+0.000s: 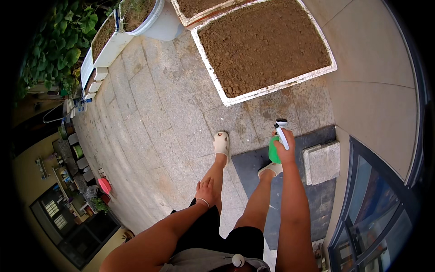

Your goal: The person waters soil in several white rectangular planters using a green spray bottle. They walk to a stone sink to refill the bottle with water from a tap, then return to the planters to continue spraying the soil.

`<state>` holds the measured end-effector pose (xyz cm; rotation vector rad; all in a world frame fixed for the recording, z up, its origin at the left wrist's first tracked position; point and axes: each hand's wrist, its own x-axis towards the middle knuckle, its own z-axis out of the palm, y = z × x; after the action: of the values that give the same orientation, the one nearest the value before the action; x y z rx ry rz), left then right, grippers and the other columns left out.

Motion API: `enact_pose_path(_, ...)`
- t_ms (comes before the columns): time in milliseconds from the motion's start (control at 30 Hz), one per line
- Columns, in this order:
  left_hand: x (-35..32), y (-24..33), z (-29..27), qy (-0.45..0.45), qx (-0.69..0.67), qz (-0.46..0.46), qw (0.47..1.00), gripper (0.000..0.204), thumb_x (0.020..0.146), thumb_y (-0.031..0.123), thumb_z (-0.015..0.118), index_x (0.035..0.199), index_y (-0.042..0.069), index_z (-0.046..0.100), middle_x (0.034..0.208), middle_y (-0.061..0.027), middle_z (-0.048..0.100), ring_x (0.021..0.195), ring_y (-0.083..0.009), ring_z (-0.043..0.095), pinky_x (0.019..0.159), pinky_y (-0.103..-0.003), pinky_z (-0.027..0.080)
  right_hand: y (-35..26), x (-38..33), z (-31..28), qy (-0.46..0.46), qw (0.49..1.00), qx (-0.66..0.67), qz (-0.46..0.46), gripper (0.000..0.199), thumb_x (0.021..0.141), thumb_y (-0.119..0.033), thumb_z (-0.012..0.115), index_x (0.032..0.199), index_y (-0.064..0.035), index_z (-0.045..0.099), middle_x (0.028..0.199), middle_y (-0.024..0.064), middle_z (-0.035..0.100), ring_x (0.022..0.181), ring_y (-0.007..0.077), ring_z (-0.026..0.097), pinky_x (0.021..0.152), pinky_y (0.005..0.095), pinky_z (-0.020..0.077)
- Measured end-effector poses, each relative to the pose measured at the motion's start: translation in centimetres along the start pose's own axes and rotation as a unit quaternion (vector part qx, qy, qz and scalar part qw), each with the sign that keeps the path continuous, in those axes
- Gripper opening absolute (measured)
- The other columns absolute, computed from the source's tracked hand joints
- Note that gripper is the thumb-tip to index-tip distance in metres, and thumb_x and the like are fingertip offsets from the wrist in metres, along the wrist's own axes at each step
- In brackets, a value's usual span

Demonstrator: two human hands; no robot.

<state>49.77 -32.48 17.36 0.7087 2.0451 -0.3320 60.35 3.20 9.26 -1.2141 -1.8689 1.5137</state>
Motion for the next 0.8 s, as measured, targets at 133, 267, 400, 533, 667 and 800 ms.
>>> enact_pose_path(133, 0.2, -0.1, 0.2, -0.002, -0.007, 0.007, 1.000, 0.075, 0.081, 0.032, 0.063, 0.146, 0.005, 0.035, 0.150, -0.0119, 0.037, 0.139, -0.0255, 0.036, 0.118, -0.048, 0.018, 1.3, -1.1, -0.7, -0.048, 0.997, -0.053, 0.013, 0.037, 0.062, 0.004, 0.059, 0.098, -0.0037, 0.066, 0.091, 0.0114, 0.064, 0.088, 0.0302, 0.058, 0.081, 0.0398, 0.0459)
enact_pose_path(267, 0.1, 0.1, 0.0, -0.002, 0.001, 0.010, 1.000, 0.075, 0.081, 0.032, 0.063, 0.146, 0.006, 0.035, 0.149, -0.0118, 0.038, 0.138, -0.0253, 0.036, 0.117, -0.048, 0.018, 1.0, -1.7, -1.2, -0.032, 0.998, -0.049, -0.014, 0.035, 0.061, 0.004, 0.059, 0.095, -0.0027, 0.064, 0.093, 0.0123, 0.063, 0.088, 0.0296, 0.058, 0.081, 0.0390, 0.0465)
enact_pose_path(400, 0.2, -0.1, 0.6, 0.008, 0.001, 0.013, 1.000, 0.074, 0.082, 0.032, 0.063, 0.145, 0.006, 0.036, 0.149, -0.0119, 0.039, 0.138, -0.0256, 0.037, 0.117, -0.048, 0.019, 1.9, -1.9, -1.6, -0.072, 0.996, -0.051, -0.018, 0.036, 0.061, 0.003, 0.059, 0.096, -0.0039, 0.065, 0.090, 0.0120, 0.063, 0.088, 0.0314, 0.057, 0.079, 0.0402, 0.0466)
enact_pose_path(533, 0.2, 0.5, 0.1, -0.002, 0.006, 0.015, 1.000, 0.073, 0.082, 0.032, 0.062, 0.145, 0.006, 0.037, 0.148, -0.0123, 0.039, 0.137, -0.0257, 0.037, 0.117, -0.048, 0.020, 2.1, -2.3, -1.8, -0.049, 0.998, -0.046, -0.005, 0.037, 0.061, 0.003, 0.059, 0.095, -0.0060, 0.067, 0.086, 0.0115, 0.064, 0.083, 0.0336, 0.056, 0.074, 0.0435, 0.0461)
enact_pose_path(667, 0.1, 0.4, 0.4, 0.004, 0.014, 0.019, 1.000, 0.072, 0.082, 0.032, 0.062, 0.144, 0.005, 0.037, 0.148, -0.0125, 0.040, 0.137, -0.0256, 0.037, 0.117, -0.048, 0.020, 1.3, -2.2, -1.5, -0.044, 0.997, -0.031, -0.052, 0.034, 0.060, 0.005, 0.057, 0.092, -0.0052, 0.066, 0.086, 0.0108, 0.065, 0.083, 0.0329, 0.056, 0.075, 0.0433, 0.0461)
enact_pose_path(800, 0.4, 0.7, 0.6, 0.004, 0.021, 0.017, 1.000, 0.070, 0.083, 0.032, 0.060, 0.144, 0.006, 0.038, 0.148, -0.0118, 0.040, 0.138, -0.0248, 0.037, 0.117, -0.047, 0.020, 2.2, -2.9, -1.8, -0.002, 1.000, -0.028, -0.010, 0.033, 0.061, 0.005, 0.058, 0.092, -0.0039, 0.065, 0.089, 0.0109, 0.063, 0.085, 0.0322, 0.057, 0.078, 0.0426, 0.0462)
